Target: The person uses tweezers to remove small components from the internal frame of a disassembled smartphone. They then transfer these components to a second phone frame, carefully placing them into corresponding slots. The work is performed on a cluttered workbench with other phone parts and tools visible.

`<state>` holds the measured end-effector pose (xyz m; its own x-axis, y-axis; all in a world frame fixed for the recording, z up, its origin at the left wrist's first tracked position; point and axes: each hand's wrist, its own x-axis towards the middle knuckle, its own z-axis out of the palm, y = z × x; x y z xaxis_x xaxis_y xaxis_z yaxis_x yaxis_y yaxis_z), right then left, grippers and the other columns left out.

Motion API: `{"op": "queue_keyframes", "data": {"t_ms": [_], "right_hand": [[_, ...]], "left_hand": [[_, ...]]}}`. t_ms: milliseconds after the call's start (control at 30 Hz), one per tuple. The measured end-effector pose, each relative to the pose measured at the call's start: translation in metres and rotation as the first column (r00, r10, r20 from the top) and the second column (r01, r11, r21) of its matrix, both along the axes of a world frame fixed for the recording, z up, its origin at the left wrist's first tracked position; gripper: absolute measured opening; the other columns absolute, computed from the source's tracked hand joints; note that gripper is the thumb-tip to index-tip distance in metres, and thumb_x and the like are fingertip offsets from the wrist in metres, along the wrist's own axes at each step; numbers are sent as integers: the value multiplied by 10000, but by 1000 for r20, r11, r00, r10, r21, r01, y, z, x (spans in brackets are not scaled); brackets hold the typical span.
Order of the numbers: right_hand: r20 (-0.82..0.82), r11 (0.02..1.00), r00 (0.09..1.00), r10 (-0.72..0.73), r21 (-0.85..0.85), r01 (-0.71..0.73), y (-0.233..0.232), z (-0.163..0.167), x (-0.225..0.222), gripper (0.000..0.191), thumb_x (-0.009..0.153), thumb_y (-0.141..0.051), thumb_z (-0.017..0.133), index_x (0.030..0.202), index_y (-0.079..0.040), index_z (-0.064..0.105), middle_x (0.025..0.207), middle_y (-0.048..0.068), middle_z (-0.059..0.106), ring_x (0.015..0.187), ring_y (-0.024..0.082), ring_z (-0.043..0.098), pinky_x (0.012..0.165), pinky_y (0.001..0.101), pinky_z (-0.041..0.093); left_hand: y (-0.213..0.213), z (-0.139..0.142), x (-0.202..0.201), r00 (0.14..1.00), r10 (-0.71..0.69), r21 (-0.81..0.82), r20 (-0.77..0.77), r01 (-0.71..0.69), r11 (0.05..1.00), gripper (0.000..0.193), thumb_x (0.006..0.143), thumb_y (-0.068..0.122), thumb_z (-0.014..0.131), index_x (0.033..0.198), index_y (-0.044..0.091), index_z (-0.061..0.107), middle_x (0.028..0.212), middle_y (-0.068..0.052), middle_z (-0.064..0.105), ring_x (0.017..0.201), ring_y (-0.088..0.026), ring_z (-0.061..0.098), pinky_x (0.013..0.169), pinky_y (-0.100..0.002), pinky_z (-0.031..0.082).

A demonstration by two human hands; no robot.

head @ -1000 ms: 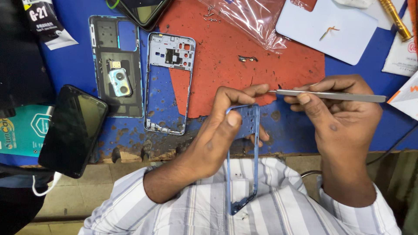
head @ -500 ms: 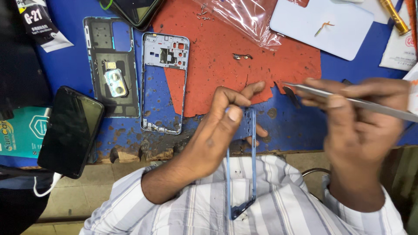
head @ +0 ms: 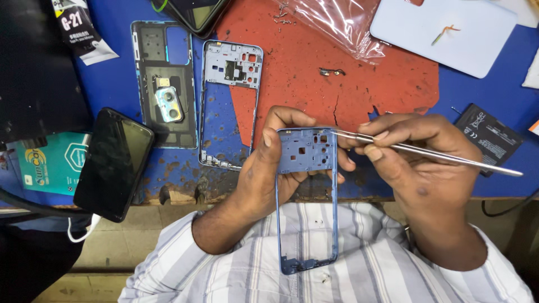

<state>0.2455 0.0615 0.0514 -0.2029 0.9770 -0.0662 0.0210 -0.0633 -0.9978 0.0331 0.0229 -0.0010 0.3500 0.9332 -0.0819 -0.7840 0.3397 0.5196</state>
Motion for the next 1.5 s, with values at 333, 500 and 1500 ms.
{"op": "queue_keyframes", "data": {"t_ms": [333,500,1500], "right_hand": [[9,998,998,57,-17,-57,1,-6,1,129,1019,62,701,1112,26,619,1140,205,709,1051,188,734,919,295,637],[-51,995,996,78,-57,-81,7,-9,0,115,1016,71,703,1090,43,620,1144,215,705,1036,188,728,923,298,629],[-450,920,861,238,-179,-348,41,-42,26,78,1006,89,683,1031,32,637,999,267,741,965,293,772,856,381,656]], "left_hand": [[-1,2,1,997,8,46,-80,-4,999,497,1154,571,348,1333,107,352,1377,-311,568,1183,-343,656,989,-458,579],[-2,1,1,998,13,52,-69,-9,999,485,1155,561,337,1327,108,357,1360,-302,574,1176,-345,660,982,-468,586],[0,9,-5,994,-103,6,-24,103,995,537,1173,537,340,1284,19,426,1236,-343,615,1021,-344,707,884,-461,612]]}}
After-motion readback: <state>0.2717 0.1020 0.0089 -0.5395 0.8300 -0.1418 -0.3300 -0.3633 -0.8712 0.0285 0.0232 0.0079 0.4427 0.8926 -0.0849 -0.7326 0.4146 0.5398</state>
